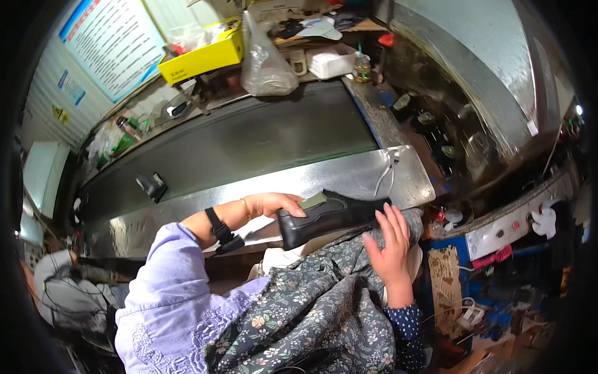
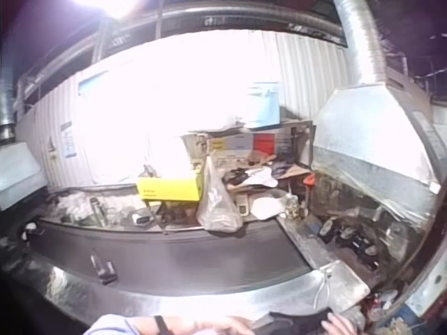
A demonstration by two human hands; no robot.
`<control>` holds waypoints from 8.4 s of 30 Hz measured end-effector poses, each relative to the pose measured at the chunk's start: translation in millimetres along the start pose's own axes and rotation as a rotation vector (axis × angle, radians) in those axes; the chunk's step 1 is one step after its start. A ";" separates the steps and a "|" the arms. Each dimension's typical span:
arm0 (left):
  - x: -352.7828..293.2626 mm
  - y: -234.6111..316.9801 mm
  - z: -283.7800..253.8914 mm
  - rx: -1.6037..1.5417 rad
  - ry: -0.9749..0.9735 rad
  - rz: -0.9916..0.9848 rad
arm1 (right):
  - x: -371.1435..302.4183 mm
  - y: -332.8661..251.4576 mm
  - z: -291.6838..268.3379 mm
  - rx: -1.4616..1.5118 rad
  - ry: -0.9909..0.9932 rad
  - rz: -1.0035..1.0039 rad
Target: Assembling and preparing shoe components on a production line.
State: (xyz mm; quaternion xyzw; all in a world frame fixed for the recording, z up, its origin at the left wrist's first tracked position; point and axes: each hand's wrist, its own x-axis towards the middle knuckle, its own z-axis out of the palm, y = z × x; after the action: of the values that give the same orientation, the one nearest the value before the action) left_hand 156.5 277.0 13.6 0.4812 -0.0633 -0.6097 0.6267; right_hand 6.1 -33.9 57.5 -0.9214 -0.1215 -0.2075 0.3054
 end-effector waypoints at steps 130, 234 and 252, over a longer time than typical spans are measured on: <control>-32.1 78.8 -242.3 0.769 0.873 0.058 | -271.4 130.5 30.3 0.043 0.435 1.234; 130.5 -21.7 149.3 1.387 0.324 0.194 | -93.1 -7.3 31.1 0.904 0.361 0.914; 167.9 -46.0 210.6 1.505 -0.415 0.369 | 53.7 110.4 2.8 0.144 -0.418 0.508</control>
State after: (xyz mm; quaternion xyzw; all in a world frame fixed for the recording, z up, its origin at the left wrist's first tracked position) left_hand 25.6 37.2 8.6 0.6335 -0.6512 -0.3670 0.2001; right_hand 93.1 -113.6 23.4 -0.9209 0.0379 0.0778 0.3800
